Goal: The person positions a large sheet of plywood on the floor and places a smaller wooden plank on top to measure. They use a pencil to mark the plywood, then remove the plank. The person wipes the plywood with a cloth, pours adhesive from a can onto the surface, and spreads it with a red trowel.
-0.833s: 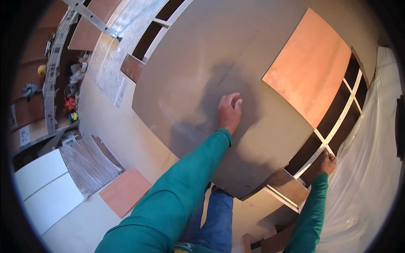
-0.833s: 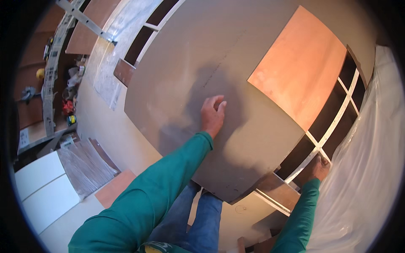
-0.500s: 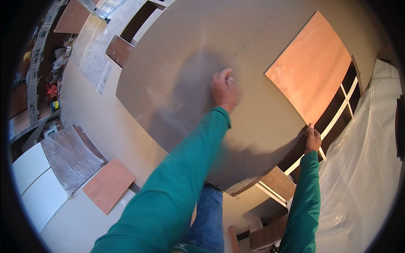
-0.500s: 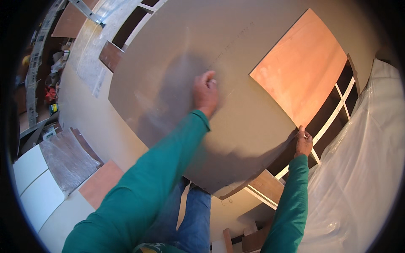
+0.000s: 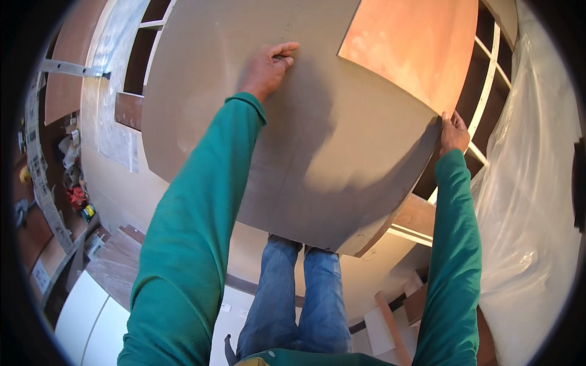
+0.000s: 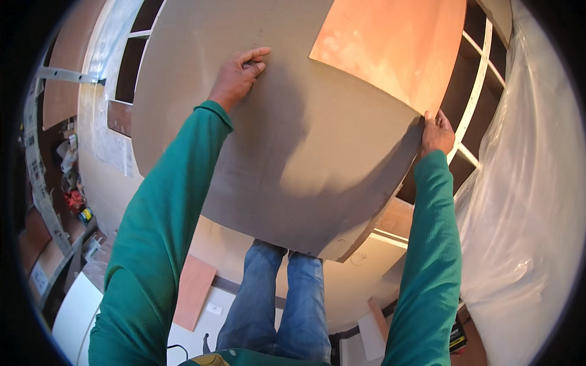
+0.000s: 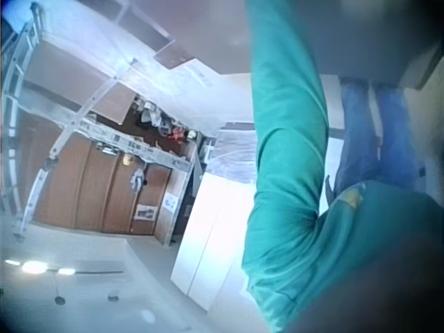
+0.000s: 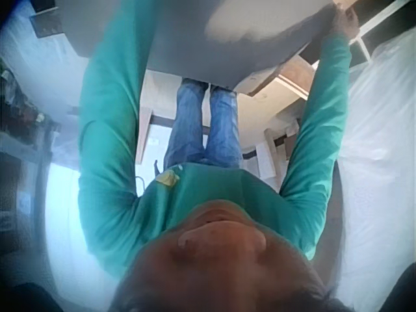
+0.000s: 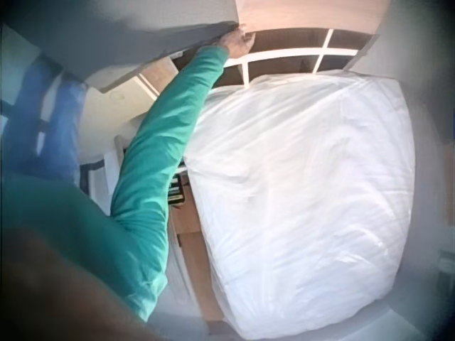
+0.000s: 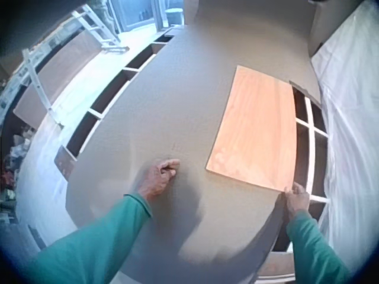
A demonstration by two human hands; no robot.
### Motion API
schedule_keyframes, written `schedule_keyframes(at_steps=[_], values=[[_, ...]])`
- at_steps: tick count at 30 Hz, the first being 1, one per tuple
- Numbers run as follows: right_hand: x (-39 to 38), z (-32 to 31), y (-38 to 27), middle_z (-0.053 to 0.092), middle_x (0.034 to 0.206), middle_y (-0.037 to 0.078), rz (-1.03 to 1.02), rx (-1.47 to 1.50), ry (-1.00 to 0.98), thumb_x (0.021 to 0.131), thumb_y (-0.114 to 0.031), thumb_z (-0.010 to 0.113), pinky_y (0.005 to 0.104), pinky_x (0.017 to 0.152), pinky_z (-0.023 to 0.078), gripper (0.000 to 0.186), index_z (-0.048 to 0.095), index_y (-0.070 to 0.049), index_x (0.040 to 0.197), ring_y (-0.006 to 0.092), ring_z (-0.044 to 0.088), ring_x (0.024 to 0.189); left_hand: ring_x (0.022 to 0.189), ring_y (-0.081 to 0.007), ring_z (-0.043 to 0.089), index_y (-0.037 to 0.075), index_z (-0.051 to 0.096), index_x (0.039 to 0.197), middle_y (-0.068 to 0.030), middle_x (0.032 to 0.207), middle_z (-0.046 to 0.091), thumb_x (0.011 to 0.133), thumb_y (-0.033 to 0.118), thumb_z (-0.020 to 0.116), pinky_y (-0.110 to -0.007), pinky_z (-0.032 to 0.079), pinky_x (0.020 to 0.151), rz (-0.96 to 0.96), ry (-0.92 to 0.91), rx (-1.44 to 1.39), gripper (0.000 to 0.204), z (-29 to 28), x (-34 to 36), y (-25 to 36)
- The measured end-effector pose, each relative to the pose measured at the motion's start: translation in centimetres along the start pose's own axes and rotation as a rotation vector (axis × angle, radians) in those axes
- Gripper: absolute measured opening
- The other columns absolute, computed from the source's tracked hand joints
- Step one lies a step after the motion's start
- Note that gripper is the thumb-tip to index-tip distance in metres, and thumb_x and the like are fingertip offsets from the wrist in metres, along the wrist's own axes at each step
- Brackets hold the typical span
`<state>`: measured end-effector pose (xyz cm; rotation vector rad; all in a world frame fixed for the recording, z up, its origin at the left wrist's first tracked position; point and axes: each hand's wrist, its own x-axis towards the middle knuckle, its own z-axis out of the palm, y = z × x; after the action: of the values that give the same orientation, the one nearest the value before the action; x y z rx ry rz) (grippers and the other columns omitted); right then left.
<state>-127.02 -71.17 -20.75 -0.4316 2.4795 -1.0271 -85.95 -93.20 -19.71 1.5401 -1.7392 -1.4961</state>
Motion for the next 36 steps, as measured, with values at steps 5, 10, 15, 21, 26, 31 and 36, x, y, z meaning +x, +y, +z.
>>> schedule_keyframes(at_steps=[5,10,15,21,26,31,36], values=[[-1.7,0.8,-1.3,0.071,0.118,0.01,0.066,0.036,0.035,0.091,-0.015,0.074,0.0267,0.092,0.05,0.041,0.065,-0.006,0.13,0.0131,0.065,0.1,0.083,-0.0075,0.052,0.016,0.066,0.131,-0.0016,0.108,0.055,0.093,0.015,0.067,-0.025,0.048,0.079,0.014,-0.071,0.181,0.038,-0.6,0.0,1.5],[-0.4,0.7,1.4,0.073,0.112,0.011,0.041,0.134,0.01,0.087,-0.021,0.078,0.0294,0.09,0.051,0.042,0.069,-0.005,0.124,0.0148,0.066,0.097,0.099,-0.0199,0.059,0.015,0.068,0.127,-0.0123,0.116,0.06,0.088,0.015,0.07,-0.033,0.049,0.089,-0.132,-0.056,0.112,0.039,0.4,0.7,3.6],[-0.2,0.3,1.6,0.075,0.105,0.01,-0.002,-0.016,0.08,0.08,-0.029,0.083,0.0308,0.091,0.052,0.042,0.074,-0.013,0.117,0.0163,0.069,0.095,0.109,-0.0271,0.058,0.013,0.066,0.128,-0.0182,0.119,0.062,0.084,0.029,0.077,-0.036,0.047,0.093,0.201,-0.017,0.292,0.049,1.9,0.8,2.9],[-5.9,-1.4,1.5,0.069,0.117,0.017,-0.078,0.029,0.134,0.073,-0.029,0.089,0.0382,0.097,0.049,0.076,0.057,0.003,0.134,0.0244,0.065,0.108,0.105,-0.0288,0.055,0.014,0.066,0.13,-0.0165,0.112,0.06,0.08,0.037,0.081,-0.037,0.044,0.094,0.331,0.061,0.404,0.058,6.4,2.0,3.8],[-11.4,-1.7,3.5,0.066,0.105,0.011,0.009,-0.02,0.24,0.083,-0.022,0.08,0.0372,0.086,0.052,0.051,0.064,-0.006,0.129,0.0271,0.065,0.098,0.109,-0.027,0.051,0.019,0.065,0.133,-0.0122,0.114,0.055,0.081,0.041,0.079,-0.039,0.042,0.097,0.123,-0.021,0.474,0.059,6.4,2.5,3.9],[-7.4,-1.7,1.0,0.064,0.108,0.011,-0.072,0.177,0.293,0.085,-0.022,0.077,0.0381,0.085,0.052,0.049,0.063,-0.007,0.13,0.0274,0.065,0.097,0.122,-0.0284,0.043,0.024,0.066,0.133,-0.0103,0.125,0.046,0.084,0.044,0.076,-0.044,0.033,0.109,0.181,0.11,0.635,0.053,9.1,0.4,5.4],[-4.8,-0.4,-1.4,0.062,0.11,0.009,-0.018,0.143,0.206,0.088,-0.027,0.073,0.0409,0.085,0.053,0.041,0.066,-0.007,0.123,0.0286,0.065,0.096,0.128,-0.0299,0.039,0.024,0.067,0.132,-0.0085,0.13,0.045,0.086,0.049,0.073,-0.052,0.029,0.112,0.193,0.158,0.608,0.052,8.6,0.9,4.3]])
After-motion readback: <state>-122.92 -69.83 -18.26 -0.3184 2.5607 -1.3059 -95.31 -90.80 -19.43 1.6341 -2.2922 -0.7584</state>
